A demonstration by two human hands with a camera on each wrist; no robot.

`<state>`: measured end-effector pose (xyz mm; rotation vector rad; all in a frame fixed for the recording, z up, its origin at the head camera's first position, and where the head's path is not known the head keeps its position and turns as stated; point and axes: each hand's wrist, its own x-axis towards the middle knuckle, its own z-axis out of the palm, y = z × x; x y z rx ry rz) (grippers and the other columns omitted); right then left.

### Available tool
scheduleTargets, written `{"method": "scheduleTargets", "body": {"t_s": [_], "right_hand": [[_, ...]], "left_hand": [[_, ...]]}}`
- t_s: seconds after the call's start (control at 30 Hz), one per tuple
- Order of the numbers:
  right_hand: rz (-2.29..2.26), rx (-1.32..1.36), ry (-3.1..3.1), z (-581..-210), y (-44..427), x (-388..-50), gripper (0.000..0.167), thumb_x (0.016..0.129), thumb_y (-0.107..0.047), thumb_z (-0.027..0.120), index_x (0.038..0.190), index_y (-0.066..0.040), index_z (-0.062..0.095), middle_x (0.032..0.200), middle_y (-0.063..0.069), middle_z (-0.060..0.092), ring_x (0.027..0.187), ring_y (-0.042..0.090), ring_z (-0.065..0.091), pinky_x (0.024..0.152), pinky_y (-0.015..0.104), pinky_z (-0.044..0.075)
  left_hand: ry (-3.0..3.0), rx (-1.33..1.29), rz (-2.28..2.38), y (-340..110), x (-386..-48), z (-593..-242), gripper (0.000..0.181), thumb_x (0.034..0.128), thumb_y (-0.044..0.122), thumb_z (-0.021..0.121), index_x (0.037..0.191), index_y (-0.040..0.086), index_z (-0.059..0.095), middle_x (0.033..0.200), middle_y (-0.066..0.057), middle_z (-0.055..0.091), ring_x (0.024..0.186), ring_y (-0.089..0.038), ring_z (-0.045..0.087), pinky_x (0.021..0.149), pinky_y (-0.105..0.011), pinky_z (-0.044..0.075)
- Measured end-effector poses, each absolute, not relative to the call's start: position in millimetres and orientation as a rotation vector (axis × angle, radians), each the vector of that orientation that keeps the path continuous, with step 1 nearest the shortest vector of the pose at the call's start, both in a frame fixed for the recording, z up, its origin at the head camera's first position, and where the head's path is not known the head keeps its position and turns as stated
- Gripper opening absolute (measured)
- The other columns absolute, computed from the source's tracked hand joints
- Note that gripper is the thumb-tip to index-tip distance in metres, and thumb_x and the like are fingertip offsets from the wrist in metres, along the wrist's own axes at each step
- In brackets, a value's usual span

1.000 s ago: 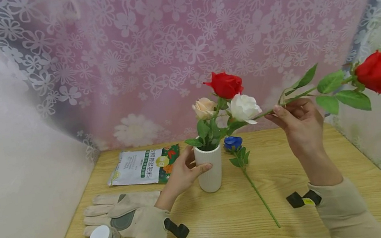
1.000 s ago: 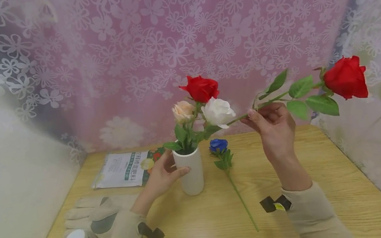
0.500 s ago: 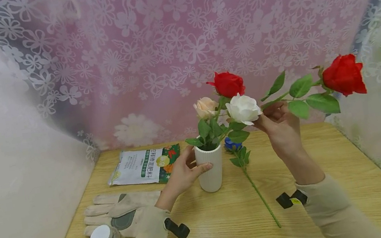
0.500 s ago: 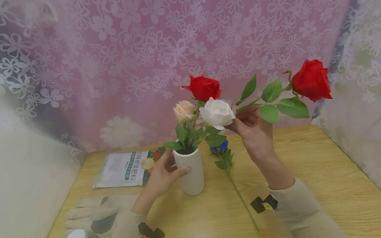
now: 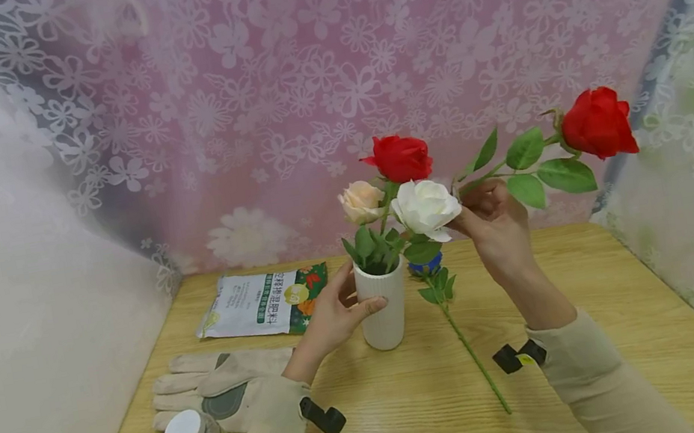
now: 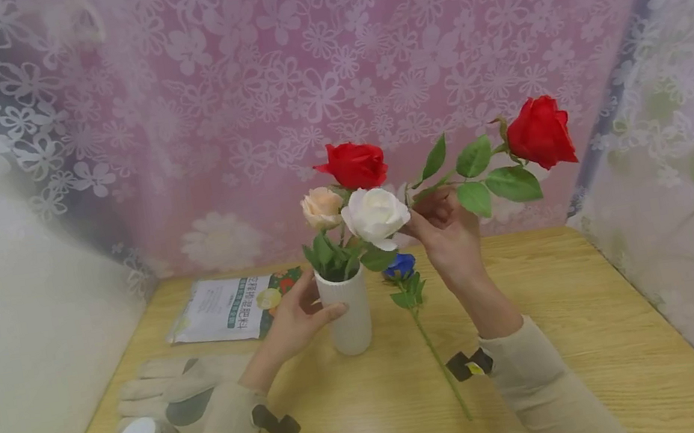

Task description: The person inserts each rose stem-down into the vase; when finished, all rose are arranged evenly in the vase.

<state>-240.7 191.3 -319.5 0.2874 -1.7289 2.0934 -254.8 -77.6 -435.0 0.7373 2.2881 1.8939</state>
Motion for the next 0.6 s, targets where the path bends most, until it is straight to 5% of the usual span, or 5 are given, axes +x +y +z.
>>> {"method": "scheduleTargets", "body": {"t_s": [0.13, 0.37, 0.6], "right_hand": [[2.008, 0.237, -1.783, -317.5, 194.3, -240.7, 0.020, 0.097, 0.003, 0.071, 0.097, -0.013, 0.059, 0.088, -0.008, 0.073, 0.074, 0.004, 0.067, 0.068, 0.017, 0.060], [1.779, 0.155, -2.190, -320.5, 195.9, -241.6, 0.014, 0.102, -0.009, 0.067, 0.109, -0.013, 0.055, 0.087, -0.021, 0.064, 0.077, 0.000, 0.055, 0.069, 0.016, 0.050], [1.658, 0.193, -2.249, -322.8, 187.4, -245.1, 0.011, 0.099, -0.009, 0.066, 0.103, -0.005, 0.057, 0.086, -0.014, 0.057, 0.075, 0.010, 0.044, 0.067, 0.023, 0.042]], "left_hand": [[2.312, 0.731, 1.868, -78.7, -253.3, -433.8, 0.090, 0.0963, 0.028, 0.080, 0.168, 0.019, 0.027, 0.155, -0.013, 0.056, 0.143, -0.033, 0.056, 0.117, -0.053, 0.049], [2.321, 0.718, 1.867, -79.1, -253.3, -433.5, 0.091, 0.0962, 0.028, 0.081, 0.168, 0.017, 0.027, 0.154, -0.014, 0.056, 0.142, -0.033, 0.056, 0.116, -0.053, 0.050], [2.308, 0.753, 1.876, -78.2, -255.1, -433.9, 0.087, 0.0966, 0.027, 0.080, 0.167, 0.021, 0.030, 0.152, -0.013, 0.058, 0.141, -0.032, 0.058, 0.116, -0.053, 0.050]]}}
